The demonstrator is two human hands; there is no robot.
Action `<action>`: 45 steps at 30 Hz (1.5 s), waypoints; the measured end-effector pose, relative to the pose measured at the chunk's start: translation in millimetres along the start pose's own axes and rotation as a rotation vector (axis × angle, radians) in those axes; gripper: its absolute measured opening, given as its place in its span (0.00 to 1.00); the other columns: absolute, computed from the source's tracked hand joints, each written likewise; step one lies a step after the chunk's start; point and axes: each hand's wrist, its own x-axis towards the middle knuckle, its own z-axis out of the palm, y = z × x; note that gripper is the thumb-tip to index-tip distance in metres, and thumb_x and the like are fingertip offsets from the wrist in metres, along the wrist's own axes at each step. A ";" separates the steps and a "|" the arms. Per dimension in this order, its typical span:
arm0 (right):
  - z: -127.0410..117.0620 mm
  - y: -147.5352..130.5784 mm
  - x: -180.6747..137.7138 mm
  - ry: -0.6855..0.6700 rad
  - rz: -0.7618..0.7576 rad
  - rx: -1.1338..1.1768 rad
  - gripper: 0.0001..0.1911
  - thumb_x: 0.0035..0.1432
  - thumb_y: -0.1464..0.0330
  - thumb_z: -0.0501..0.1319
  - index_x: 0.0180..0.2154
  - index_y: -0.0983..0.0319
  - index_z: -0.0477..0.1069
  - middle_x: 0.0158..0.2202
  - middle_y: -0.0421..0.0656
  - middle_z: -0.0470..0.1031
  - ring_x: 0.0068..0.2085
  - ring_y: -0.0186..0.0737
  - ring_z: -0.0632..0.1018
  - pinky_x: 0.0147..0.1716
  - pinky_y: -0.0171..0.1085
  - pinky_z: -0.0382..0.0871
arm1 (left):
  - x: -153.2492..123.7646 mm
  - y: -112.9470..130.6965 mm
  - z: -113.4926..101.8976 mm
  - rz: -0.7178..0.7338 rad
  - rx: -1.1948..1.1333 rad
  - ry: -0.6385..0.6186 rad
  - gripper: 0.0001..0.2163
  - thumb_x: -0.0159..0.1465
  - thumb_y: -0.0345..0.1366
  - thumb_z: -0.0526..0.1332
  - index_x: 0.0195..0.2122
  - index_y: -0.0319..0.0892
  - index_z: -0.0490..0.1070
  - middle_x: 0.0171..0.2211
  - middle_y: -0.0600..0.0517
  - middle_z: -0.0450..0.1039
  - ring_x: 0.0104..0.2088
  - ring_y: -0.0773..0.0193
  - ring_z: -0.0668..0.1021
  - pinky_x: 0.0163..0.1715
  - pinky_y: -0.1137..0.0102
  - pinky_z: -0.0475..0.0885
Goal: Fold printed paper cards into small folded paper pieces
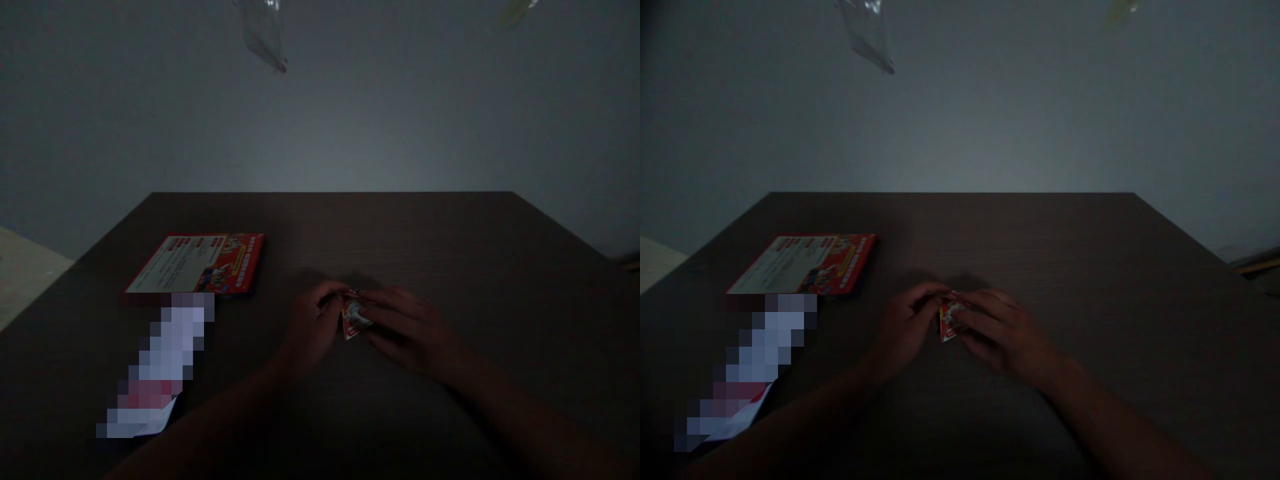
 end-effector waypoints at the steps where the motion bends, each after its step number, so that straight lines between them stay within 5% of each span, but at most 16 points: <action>1: 0.1 0.3 0.1 -0.020 0.000 -0.003 0.24 0.55 0.70 0.62 0.54 0.58 0.63 0.54 0.51 0.69 0.51 0.46 0.73 0.47 0.48 0.70 | 0.7 0.4 -0.2 -0.026 -0.027 0.011 0.09 0.60 0.28 0.54 0.36 0.41 0.74 0.33 0.53 0.76 0.34 0.66 0.77 0.35 0.72 0.71; 9: 3.7 5.4 -2.1 -0.034 0.048 -0.065 0.22 0.55 0.68 0.62 0.52 0.61 0.64 0.55 0.54 0.66 0.53 0.49 0.71 0.47 0.48 0.70 | -1.5 1.2 6.5 -0.243 -0.390 0.031 0.08 0.54 0.32 0.58 0.34 0.39 0.74 0.27 0.52 0.75 0.27 0.65 0.77 0.27 0.72 0.72; 17: -0.6 -2.9 1.5 0.112 0.110 0.028 0.22 0.54 0.71 0.61 0.51 0.58 0.66 0.47 0.50 0.74 0.46 0.46 0.76 0.42 0.43 0.73 | -6.5 -1.1 2.7 -0.127 -0.469 -0.060 0.09 0.54 0.33 0.57 0.34 0.37 0.72 0.22 0.54 0.70 0.22 0.69 0.71 0.23 0.73 0.68; 23: -2.7 -9.9 7.1 0.157 0.317 0.256 0.11 0.55 0.72 0.61 0.43 0.60 0.71 0.36 0.45 0.78 0.32 0.37 0.78 0.31 0.34 0.73 | -7.7 -1.8 -5.0 -0.011 -0.210 -0.206 0.11 0.52 0.35 0.64 0.36 0.39 0.71 0.29 0.54 0.70 0.29 0.68 0.72 0.29 0.74 0.67; 27: 2.6 -10.0 8.7 0.153 0.532 0.494 0.07 0.56 0.68 0.61 0.37 0.62 0.72 0.29 0.42 0.77 0.27 0.35 0.77 0.25 0.32 0.71 | -9.6 -0.2 -2.7 -0.087 -0.274 -0.330 0.13 0.52 0.36 0.67 0.37 0.39 0.68 0.33 0.52 0.73 0.33 0.65 0.76 0.33 0.71 0.70; 33: 12.5 -12.9 16.6 0.223 0.638 0.839 0.09 0.54 0.65 0.63 0.37 0.60 0.67 0.29 0.39 0.77 0.26 0.33 0.77 0.25 0.31 0.72 | -13.8 3.1 2.6 -0.169 -0.435 -0.339 0.12 0.53 0.33 0.67 0.37 0.38 0.69 0.31 0.52 0.74 0.31 0.66 0.76 0.34 0.71 0.71; 39: 14.4 -10.6 20.7 0.193 0.799 1.107 0.23 0.49 0.64 0.67 0.46 0.60 0.65 0.27 0.38 0.78 0.22 0.32 0.75 0.21 0.30 0.71 | -17.5 0.0 1.1 -0.179 -0.408 -0.349 0.10 0.53 0.36 0.67 0.34 0.35 0.72 0.27 0.51 0.75 0.26 0.66 0.76 0.28 0.72 0.71; 45: 11.5 -2.7 30.0 0.093 0.923 1.152 0.15 0.48 0.59 0.67 0.32 0.66 0.76 0.23 0.42 0.78 0.20 0.32 0.75 0.19 0.31 0.69 | -20.4 -3.5 -0.8 -0.166 -0.375 -0.336 0.10 0.53 0.36 0.67 0.32 0.35 0.74 0.26 0.51 0.76 0.25 0.67 0.76 0.28 0.73 0.71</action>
